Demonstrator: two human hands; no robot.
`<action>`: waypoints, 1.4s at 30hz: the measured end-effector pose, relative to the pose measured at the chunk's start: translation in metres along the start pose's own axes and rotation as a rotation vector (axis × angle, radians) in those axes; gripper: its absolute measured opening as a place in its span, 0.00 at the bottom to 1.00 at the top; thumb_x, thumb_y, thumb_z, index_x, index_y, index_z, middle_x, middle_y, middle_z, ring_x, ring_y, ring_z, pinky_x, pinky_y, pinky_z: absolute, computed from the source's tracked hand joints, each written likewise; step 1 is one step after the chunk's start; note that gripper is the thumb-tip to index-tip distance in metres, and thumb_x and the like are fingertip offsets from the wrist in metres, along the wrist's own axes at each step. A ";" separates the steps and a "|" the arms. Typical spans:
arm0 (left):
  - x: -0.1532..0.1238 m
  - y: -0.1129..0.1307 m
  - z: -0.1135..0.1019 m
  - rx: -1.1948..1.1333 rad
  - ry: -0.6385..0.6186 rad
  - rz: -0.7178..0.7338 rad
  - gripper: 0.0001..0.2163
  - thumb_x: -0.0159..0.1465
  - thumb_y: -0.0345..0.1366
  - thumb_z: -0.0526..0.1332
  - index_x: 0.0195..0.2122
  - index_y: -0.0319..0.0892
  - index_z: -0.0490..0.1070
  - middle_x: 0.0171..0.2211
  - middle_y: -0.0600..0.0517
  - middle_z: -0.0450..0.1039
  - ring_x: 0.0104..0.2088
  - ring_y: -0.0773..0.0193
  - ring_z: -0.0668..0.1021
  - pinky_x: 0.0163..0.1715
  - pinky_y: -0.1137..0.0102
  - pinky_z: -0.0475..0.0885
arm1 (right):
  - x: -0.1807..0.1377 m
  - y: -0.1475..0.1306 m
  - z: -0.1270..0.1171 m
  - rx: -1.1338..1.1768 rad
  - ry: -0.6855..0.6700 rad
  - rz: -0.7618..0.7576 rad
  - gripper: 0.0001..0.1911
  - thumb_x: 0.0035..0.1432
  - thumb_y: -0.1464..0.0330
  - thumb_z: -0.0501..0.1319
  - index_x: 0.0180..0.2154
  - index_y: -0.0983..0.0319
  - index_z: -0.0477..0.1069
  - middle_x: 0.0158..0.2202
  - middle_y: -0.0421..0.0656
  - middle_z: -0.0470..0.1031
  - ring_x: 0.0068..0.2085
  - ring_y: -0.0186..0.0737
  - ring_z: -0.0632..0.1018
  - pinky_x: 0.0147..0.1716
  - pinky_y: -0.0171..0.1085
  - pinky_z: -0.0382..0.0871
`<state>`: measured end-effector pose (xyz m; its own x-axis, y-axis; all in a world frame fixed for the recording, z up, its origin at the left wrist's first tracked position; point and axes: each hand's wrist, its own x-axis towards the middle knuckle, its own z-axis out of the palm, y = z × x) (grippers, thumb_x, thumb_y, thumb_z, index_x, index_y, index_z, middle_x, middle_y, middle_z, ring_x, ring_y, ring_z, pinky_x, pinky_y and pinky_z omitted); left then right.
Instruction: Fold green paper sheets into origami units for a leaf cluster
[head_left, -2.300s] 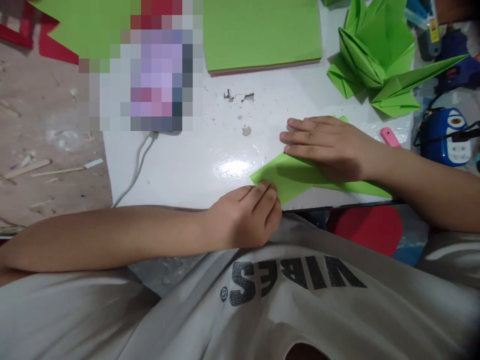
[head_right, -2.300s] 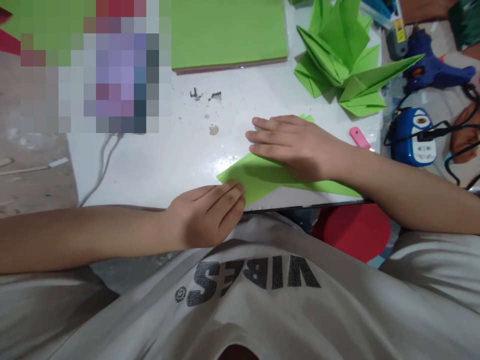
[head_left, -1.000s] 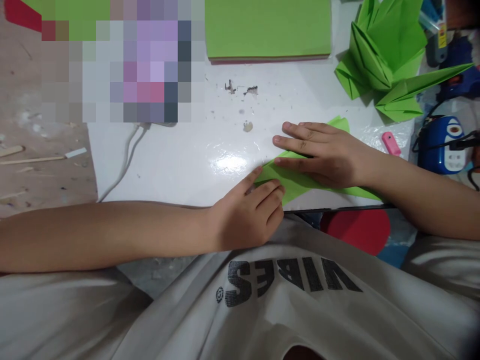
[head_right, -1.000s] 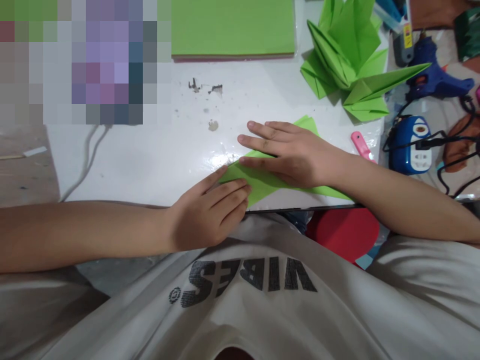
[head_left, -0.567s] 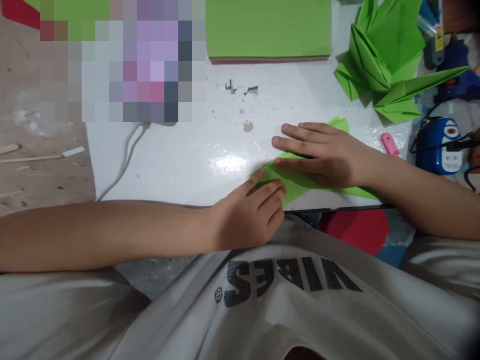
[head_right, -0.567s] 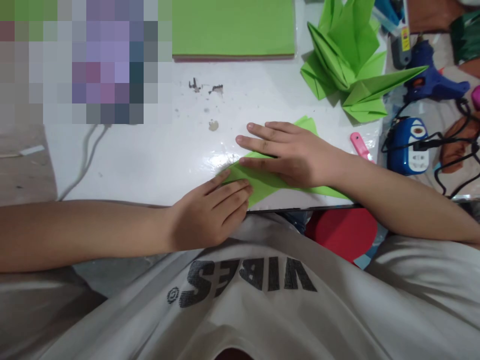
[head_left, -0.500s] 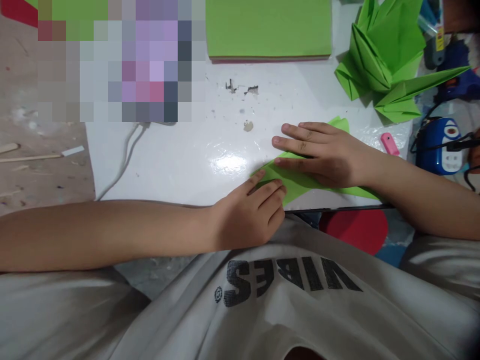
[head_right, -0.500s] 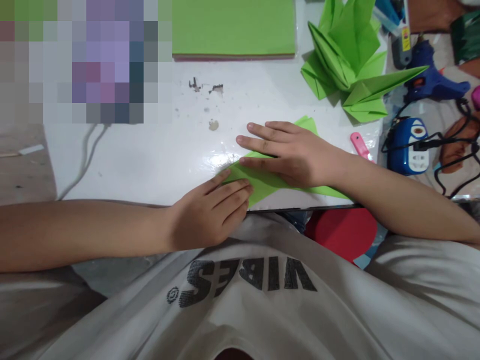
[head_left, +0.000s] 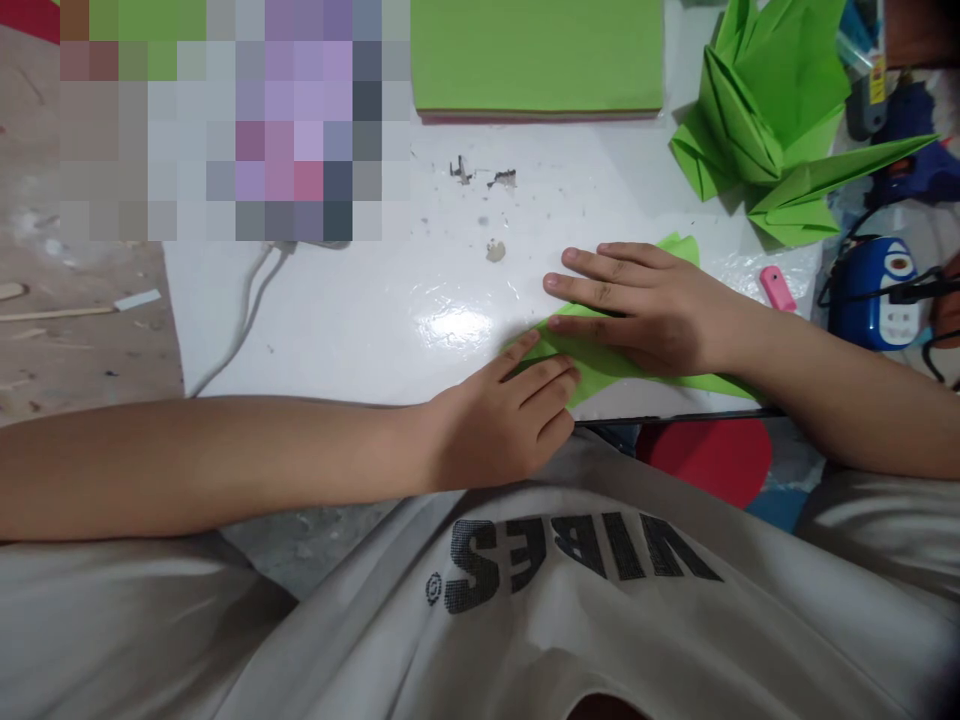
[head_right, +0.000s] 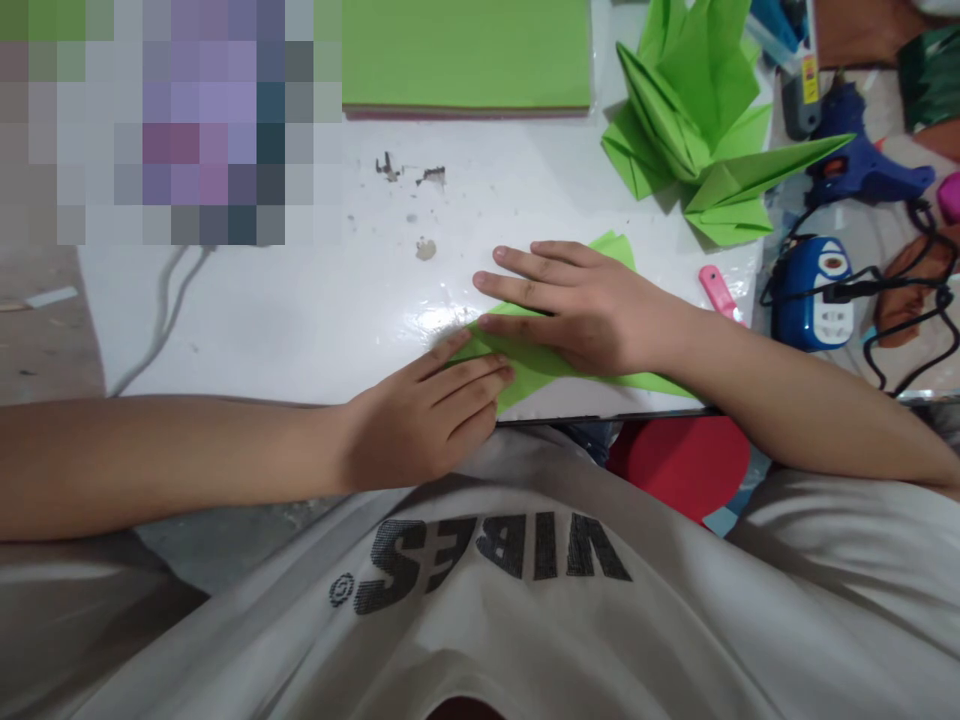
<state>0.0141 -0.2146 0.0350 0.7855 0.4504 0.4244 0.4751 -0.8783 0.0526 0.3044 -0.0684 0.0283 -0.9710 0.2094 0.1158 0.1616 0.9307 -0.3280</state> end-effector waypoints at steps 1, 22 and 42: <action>0.000 0.000 0.000 -0.015 -0.005 -0.002 0.07 0.82 0.29 0.65 0.47 0.37 0.84 0.60 0.35 0.90 0.62 0.46 0.91 0.67 0.46 0.89 | 0.000 0.000 0.000 0.007 -0.002 0.011 0.34 0.79 0.68 0.65 0.81 0.44 0.72 0.83 0.43 0.74 0.85 0.57 0.72 0.82 0.64 0.70; 0.000 -0.005 0.008 -0.088 0.019 -0.015 0.05 0.80 0.28 0.67 0.45 0.40 0.83 0.59 0.39 0.89 0.61 0.50 0.89 0.72 0.44 0.86 | 0.000 -0.010 -0.006 -0.090 0.024 -0.018 0.32 0.81 0.69 0.64 0.80 0.44 0.72 0.86 0.40 0.70 0.81 0.57 0.75 0.78 0.65 0.76; 0.003 -0.009 0.003 -0.119 0.034 -0.023 0.08 0.81 0.27 0.65 0.43 0.39 0.83 0.56 0.39 0.90 0.60 0.52 0.90 0.69 0.51 0.86 | 0.001 -0.012 -0.012 -0.301 0.110 0.200 0.23 0.83 0.63 0.59 0.73 0.50 0.77 0.61 0.47 0.89 0.59 0.55 0.87 0.69 0.63 0.78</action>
<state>0.0134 -0.2044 0.0330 0.7598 0.4670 0.4523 0.4413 -0.8814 0.1687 0.3036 -0.0754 0.0436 -0.8928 0.4117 0.1827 0.4067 0.9112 -0.0658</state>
